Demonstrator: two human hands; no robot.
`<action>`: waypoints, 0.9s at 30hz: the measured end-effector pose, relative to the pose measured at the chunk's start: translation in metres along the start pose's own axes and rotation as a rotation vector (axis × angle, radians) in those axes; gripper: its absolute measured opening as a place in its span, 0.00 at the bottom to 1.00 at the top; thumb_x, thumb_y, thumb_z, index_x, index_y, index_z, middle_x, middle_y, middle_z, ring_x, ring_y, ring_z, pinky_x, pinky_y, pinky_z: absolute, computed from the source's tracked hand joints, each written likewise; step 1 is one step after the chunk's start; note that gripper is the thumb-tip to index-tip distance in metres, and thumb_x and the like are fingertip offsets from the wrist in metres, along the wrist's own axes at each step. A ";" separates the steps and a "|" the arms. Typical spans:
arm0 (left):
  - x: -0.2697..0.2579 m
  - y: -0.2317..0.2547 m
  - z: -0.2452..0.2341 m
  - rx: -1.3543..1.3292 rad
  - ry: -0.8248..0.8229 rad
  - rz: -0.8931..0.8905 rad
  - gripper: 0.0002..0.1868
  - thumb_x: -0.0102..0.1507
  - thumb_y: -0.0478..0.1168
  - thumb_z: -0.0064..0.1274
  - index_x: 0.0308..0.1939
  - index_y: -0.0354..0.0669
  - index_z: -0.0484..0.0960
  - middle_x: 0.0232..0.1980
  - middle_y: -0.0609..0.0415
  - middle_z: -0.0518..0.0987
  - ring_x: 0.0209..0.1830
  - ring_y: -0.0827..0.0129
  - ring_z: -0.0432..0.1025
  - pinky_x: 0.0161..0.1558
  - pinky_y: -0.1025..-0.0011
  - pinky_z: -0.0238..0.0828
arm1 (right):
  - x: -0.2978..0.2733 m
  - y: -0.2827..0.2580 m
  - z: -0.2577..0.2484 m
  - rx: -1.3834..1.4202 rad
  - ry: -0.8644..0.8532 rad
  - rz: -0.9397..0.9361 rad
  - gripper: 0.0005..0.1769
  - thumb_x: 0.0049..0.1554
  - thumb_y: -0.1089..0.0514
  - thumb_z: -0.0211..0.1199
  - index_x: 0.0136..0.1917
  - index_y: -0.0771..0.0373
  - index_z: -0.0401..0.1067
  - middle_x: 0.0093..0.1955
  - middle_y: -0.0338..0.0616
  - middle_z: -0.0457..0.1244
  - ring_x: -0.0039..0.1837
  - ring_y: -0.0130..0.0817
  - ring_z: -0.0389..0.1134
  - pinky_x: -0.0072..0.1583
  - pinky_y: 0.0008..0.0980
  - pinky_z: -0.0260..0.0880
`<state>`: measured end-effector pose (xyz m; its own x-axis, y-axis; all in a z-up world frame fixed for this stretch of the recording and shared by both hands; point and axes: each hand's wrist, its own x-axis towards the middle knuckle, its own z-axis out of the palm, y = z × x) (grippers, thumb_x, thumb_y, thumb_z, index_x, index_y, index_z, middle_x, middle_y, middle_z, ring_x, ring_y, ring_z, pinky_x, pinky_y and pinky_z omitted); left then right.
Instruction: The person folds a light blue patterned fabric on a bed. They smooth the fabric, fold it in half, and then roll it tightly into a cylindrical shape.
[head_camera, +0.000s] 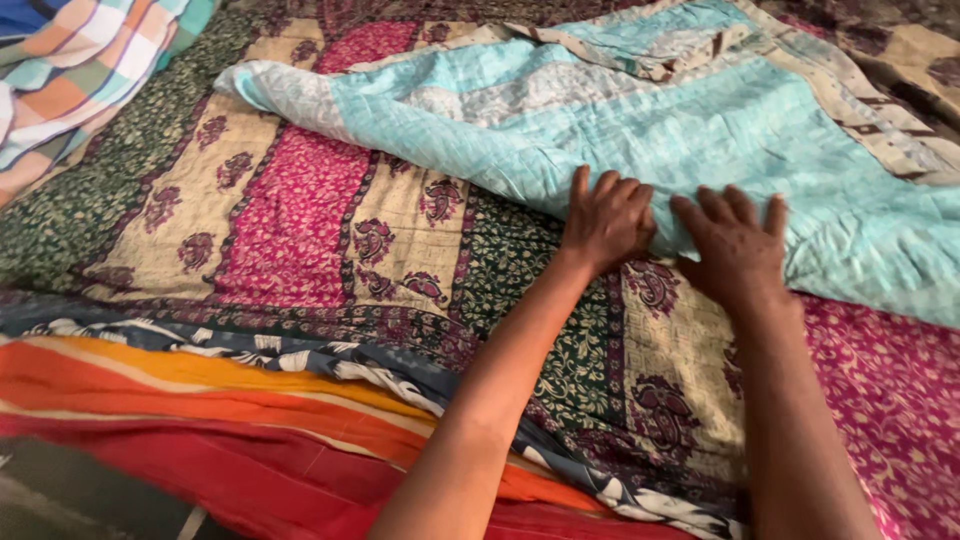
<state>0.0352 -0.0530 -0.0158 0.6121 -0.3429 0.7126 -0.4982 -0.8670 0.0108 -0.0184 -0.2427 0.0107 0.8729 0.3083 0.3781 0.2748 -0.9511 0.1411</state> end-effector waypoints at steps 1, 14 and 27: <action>0.002 0.002 -0.004 0.001 -0.075 -0.024 0.18 0.64 0.48 0.45 0.52 0.49 0.83 0.54 0.55 0.83 0.60 0.61 0.73 0.71 0.35 0.52 | -0.008 0.009 -0.005 -0.030 0.008 0.041 0.51 0.41 0.40 0.74 0.76 0.38 0.61 0.79 0.38 0.55 0.79 0.46 0.52 0.74 0.66 0.39; 0.014 0.087 0.027 0.039 -0.252 0.106 0.47 0.53 0.62 0.54 0.73 0.47 0.63 0.77 0.52 0.63 0.75 0.51 0.55 0.69 0.28 0.38 | -0.032 0.053 0.011 0.017 0.007 0.131 0.33 0.53 0.41 0.69 0.71 0.44 0.70 0.68 0.34 0.68 0.73 0.37 0.65 0.72 0.49 0.55; 0.037 0.098 0.009 -0.016 -0.604 0.003 0.29 0.62 0.50 0.55 0.64 0.43 0.69 0.65 0.50 0.70 0.72 0.54 0.59 0.72 0.25 0.39 | -0.070 0.072 -0.009 -0.178 0.155 0.158 0.40 0.45 0.46 0.75 0.71 0.45 0.69 0.67 0.33 0.67 0.72 0.35 0.65 0.74 0.57 0.51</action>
<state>0.0140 -0.1536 0.0052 0.8489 -0.4938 0.1883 -0.5066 -0.8618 0.0239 -0.0630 -0.3330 0.0027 0.8233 0.1685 0.5420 0.0527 -0.9735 0.2225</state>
